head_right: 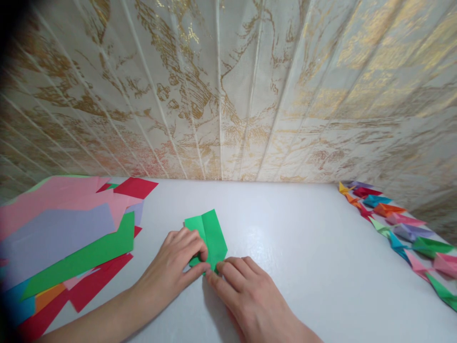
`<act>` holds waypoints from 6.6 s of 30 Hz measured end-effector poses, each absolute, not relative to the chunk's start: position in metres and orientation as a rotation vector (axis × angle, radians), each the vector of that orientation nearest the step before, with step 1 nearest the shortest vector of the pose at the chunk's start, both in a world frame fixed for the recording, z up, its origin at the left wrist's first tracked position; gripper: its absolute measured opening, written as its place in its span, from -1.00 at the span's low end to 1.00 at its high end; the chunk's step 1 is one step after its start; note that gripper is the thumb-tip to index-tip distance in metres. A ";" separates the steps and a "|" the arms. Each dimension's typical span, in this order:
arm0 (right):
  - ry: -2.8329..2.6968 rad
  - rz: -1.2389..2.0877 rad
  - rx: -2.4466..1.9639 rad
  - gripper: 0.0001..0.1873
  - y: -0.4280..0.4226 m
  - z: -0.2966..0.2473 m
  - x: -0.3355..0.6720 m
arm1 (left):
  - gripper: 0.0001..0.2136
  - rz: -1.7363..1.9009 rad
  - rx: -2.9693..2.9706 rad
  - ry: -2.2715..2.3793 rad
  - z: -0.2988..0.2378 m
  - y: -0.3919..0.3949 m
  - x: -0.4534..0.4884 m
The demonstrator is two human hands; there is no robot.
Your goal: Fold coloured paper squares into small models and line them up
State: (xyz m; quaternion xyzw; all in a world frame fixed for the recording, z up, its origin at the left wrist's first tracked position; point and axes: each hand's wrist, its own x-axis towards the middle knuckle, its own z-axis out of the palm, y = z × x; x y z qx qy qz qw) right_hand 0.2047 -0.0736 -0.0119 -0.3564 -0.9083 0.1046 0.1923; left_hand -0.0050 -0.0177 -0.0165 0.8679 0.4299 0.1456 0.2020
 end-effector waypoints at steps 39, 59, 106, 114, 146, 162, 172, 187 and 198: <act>-2.699 -0.183 -1.158 -0.63 -0.068 -0.010 0.169 | -0.80 0.382 2.298 1.108 -0.010 -0.015 -0.021; -2.517 0.479 -1.068 -0.66 -0.048 -0.005 0.211 | -0.79 0.293 2.669 1.045 -0.006 -0.023 -0.021; -2.404 0.541 -1.031 -0.87 -0.031 -0.019 0.210 | -0.80 0.713 3.094 0.881 -0.019 -0.022 -0.024; -2.184 0.646 -1.351 -0.86 -0.026 -0.020 0.198 | -0.86 0.657 2.544 1.226 -0.021 -0.025 -0.023; -2.342 0.410 -1.308 -0.79 -0.037 -0.007 0.177 | -0.85 0.694 2.573 1.242 -0.010 -0.030 -0.017; -2.055 0.580 -1.500 -0.91 -0.025 -0.004 0.213 | -0.83 0.720 2.816 0.996 -0.026 -0.020 -0.012; -2.241 0.632 -1.212 -0.79 -0.049 -0.016 0.205 | -0.90 0.739 2.797 1.068 -0.025 -0.030 -0.006; -2.106 0.652 -1.501 -0.85 -0.035 -0.018 0.203 | -0.85 0.603 2.377 1.313 -0.020 -0.026 0.011; -2.134 0.583 -1.527 -0.84 -0.039 -0.017 0.199 | -0.86 0.568 2.378 1.307 -0.022 -0.024 0.011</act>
